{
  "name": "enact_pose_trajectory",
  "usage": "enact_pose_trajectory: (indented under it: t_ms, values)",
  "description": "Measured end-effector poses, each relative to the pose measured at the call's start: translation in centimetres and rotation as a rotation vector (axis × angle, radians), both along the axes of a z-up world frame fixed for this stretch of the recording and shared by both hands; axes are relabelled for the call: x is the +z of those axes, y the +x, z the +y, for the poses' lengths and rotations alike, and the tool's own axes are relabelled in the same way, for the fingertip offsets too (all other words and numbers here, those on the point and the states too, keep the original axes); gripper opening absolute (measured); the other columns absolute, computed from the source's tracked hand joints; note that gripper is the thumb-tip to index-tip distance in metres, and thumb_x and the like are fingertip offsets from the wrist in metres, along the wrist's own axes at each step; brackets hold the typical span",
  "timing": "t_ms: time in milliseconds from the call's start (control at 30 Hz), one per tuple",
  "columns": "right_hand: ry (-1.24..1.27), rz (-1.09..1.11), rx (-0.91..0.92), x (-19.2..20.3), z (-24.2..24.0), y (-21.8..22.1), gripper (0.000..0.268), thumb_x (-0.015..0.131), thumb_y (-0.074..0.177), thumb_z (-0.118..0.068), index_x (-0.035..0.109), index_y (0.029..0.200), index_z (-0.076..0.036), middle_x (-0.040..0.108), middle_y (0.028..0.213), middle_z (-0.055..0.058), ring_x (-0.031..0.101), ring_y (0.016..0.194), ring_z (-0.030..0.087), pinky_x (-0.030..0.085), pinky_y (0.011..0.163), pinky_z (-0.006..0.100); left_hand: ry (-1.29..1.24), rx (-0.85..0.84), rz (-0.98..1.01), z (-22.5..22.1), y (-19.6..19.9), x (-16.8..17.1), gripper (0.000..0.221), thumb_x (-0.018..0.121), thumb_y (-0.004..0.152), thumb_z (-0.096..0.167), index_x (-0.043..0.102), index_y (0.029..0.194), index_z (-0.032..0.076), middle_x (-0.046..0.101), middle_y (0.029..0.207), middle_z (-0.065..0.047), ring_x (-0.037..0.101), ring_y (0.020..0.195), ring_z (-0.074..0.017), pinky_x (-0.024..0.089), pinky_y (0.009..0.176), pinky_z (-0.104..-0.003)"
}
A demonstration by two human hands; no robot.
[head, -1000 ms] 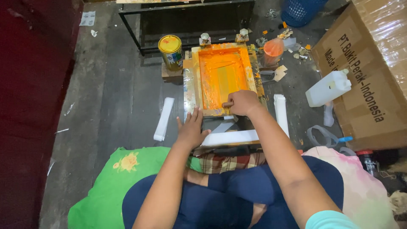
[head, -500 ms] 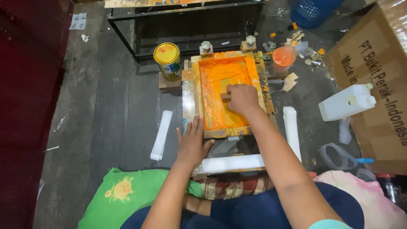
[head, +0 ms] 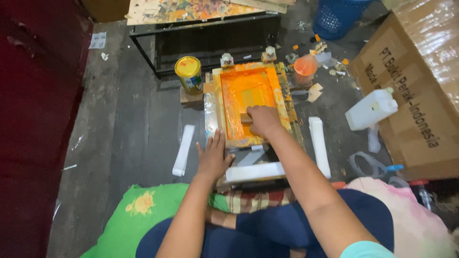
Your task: Manual screen printing of orange ink onto small material strips using a squeegee.
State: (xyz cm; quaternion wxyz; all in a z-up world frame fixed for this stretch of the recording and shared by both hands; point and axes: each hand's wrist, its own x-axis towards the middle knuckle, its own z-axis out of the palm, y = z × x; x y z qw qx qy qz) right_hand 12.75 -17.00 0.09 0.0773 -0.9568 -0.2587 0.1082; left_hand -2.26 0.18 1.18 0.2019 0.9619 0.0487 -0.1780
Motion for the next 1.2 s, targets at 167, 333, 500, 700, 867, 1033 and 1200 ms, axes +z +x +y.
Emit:
enact_pose_trajectory:
  t_ms: [167,333,500,700,867,1033,1200]
  values:
    - [-0.009,0.067,0.002,0.9,-1.4,-3.3,0.044,0.07,0.08,-0.008,0.071,0.124,-0.009,0.074,0.105,0.014,0.072,0.1,0.033,0.057,0.088,0.048,0.03,-0.005,-0.006,0.2,-1.3,-1.7,0.088,0.059,0.097,0.048,0.015,0.165,0.015,0.015,0.172,-0.005,0.019,0.156,-0.0313,0.0,0.121,-0.07]
    - [0.05,0.127,-0.023,1.2,-2.0,-4.2,0.036,0.064,0.084,-0.006,0.073,0.119,-0.007,0.073,0.097,0.016,0.071,0.094,0.035,0.056,0.086,0.046,0.041,0.003,-0.008,-0.2,-2.3,-0.3,0.086,0.06,0.097,0.047,0.019,0.164,0.013,0.015,0.172,-0.005,0.016,0.157,-0.0309,0.0,0.122,-0.068]
    - [0.052,0.138,-0.039,1.3,-2.0,-4.0,0.034,0.061,0.084,-0.007,0.074,0.115,-0.012,0.072,0.093,0.013,0.071,0.09,0.033,0.057,0.084,0.045,0.026,-0.003,0.002,-0.4,-2.2,-0.1,0.083,0.059,0.098,0.046,0.022,0.163,0.012,0.016,0.172,-0.006,0.015,0.157,-0.0304,-0.002,0.122,-0.068]
    - [0.05,0.133,-0.079,3.9,-2.0,-2.5,0.04,0.058,0.082,-0.007,0.075,0.118,-0.009,0.074,0.1,0.016,0.071,0.104,0.038,0.054,0.094,0.05,0.02,-0.018,0.001,-0.4,-1.0,-0.8,0.084,0.059,0.099,0.045,0.018,0.164,0.011,0.014,0.172,-0.009,0.014,0.157,-0.0329,-0.002,0.122,-0.068]
    - [0.179,-0.199,-0.071,2.6,-2.0,2.1,0.039,0.059,0.078,-0.006,0.077,0.111,-0.013,0.073,0.089,0.01,0.072,0.093,0.036,0.056,0.083,0.048,-0.024,-0.009,0.005,-0.2,0.5,-0.3,0.083,0.058,0.1,0.04,0.016,0.164,0.009,0.01,0.172,-0.011,0.014,0.157,-0.0359,-0.001,0.121,-0.07]
    - [0.319,-0.656,0.03,-3.9,-1.8,5.3,0.035,0.061,0.07,-0.011,0.074,0.1,-0.023,0.066,0.083,-0.001,0.071,0.086,0.028,0.057,0.07,0.041,-0.05,0.004,0.018,0.0,1.7,-0.5,0.083,0.06,0.1,0.035,0.014,0.164,0.008,0.009,0.172,-0.013,0.016,0.156,-0.0377,0.0,0.12,-0.071]
    - [0.083,-0.232,-0.035,-4.4,-1.1,3.3,0.064,0.062,0.067,-0.006,0.069,0.129,-0.018,0.068,0.11,0.005,0.063,0.112,0.032,0.052,0.088,0.047,-0.093,0.004,-0.105,0.0,1.5,-1.6,0.087,0.066,0.097,0.029,0.016,0.164,0.007,0.011,0.171,-0.015,0.023,0.152,-0.0425,0.004,0.117,-0.075]
